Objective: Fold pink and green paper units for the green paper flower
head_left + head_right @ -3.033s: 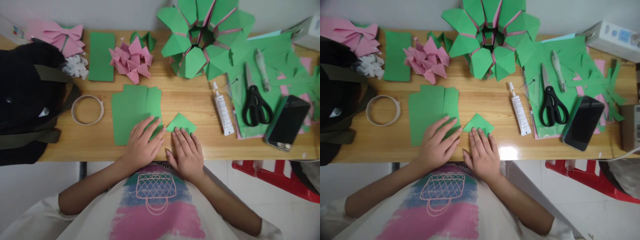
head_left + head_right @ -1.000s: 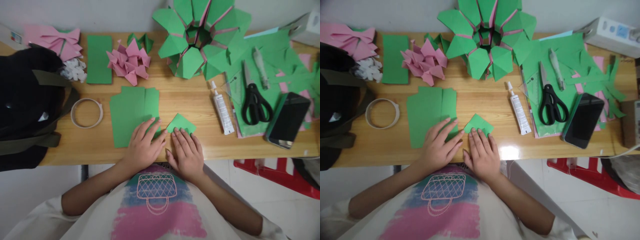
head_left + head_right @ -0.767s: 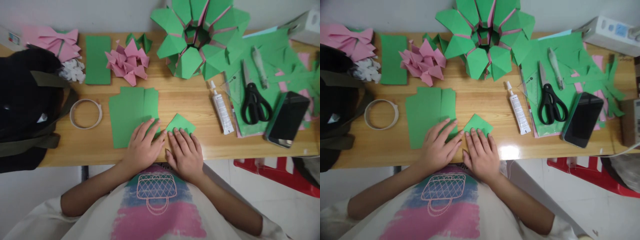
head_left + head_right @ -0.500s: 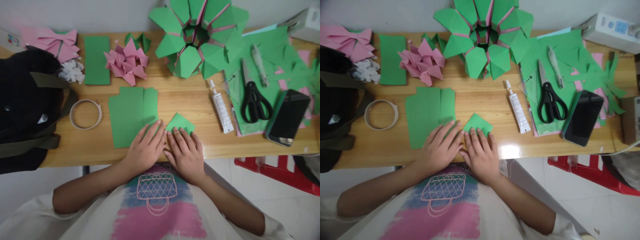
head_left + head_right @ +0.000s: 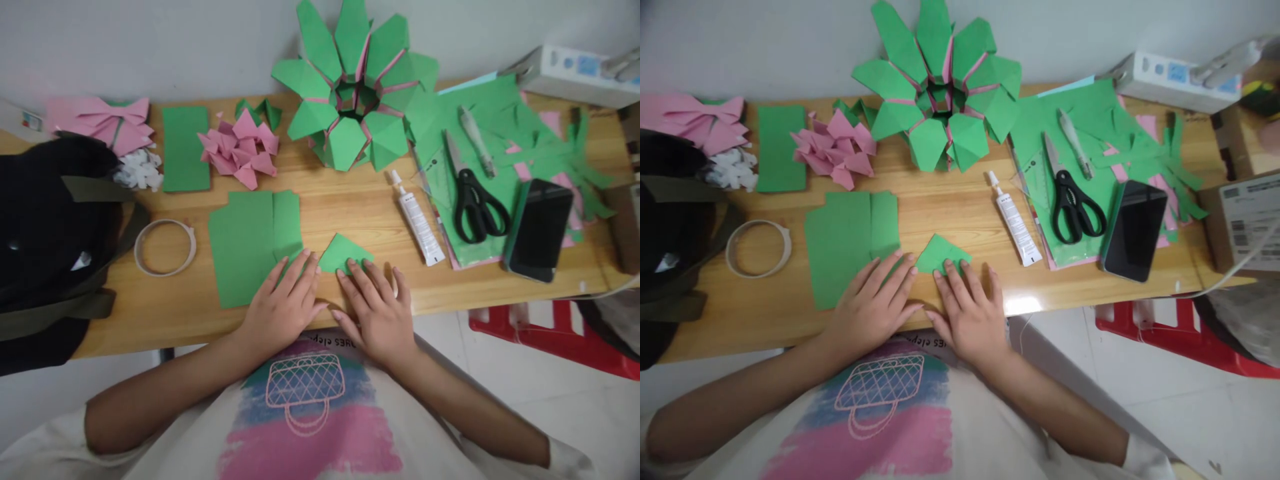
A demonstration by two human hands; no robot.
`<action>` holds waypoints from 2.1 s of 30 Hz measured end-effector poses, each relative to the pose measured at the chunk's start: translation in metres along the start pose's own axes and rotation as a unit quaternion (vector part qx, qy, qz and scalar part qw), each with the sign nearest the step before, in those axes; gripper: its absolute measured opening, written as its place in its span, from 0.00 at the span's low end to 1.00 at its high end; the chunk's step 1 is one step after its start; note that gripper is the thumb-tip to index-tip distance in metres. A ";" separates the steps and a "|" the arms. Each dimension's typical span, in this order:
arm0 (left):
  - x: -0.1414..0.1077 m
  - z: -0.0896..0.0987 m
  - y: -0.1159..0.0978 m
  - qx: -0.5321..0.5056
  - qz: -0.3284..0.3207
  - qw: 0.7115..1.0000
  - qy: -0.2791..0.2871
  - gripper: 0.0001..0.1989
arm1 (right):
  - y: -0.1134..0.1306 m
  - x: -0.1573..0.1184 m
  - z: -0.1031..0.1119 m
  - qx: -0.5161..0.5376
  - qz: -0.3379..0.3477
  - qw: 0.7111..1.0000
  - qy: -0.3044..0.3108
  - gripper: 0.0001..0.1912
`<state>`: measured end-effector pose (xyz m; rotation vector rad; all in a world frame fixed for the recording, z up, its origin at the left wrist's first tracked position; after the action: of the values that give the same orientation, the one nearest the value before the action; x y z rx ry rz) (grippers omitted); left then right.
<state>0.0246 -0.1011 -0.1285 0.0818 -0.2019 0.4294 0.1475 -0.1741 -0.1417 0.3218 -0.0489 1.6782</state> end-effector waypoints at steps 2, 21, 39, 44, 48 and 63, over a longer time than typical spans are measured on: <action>0.000 0.001 0.001 -0.005 0.002 1.000 0.003 0.20 | -0.007 -0.006 0.003 -0.008 -0.006 1.000 -0.004 0.23; 0.005 -0.008 0.026 -0.193 0.114 0.974 -0.038 0.09 | -0.024 0.002 0.011 -0.026 0.022 0.997 -0.073 0.16; -0.016 0.003 -0.015 -0.263 -0.042 0.963 -0.037 0.22 | 0.004 -0.052 0.019 0.101 0.156 0.961 -0.203 0.10; -0.018 0.013 -0.015 -0.205 -0.037 0.964 -0.162 0.09 | -0.008 -0.038 0.017 0.126 0.107 0.963 -0.213 0.11; -0.017 0.016 -0.020 -0.150 -0.056 0.967 -0.197 0.08 | -0.020 -0.023 0.015 0.093 0.068 0.972 -0.202 0.11; 0.005 0.005 -0.011 -0.155 -0.054 0.984 -0.067 0.16 | -0.021 -0.026 0.014 0.015 0.094 0.987 -0.130 0.12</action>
<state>0.0328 -0.1101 -0.1232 -0.1851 -0.3921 0.2794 0.1732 -0.1996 -0.1378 0.5722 -0.2563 1.8158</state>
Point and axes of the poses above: each hand's wrist, its own x-axis towards the middle knuckle, its own z-axis out of the back of the hand, y = z × x, the point moved 5 cm from there along x, towards the middle knuckle, and after that the axes turned 4 degrees about z, right-handed, at the moved point
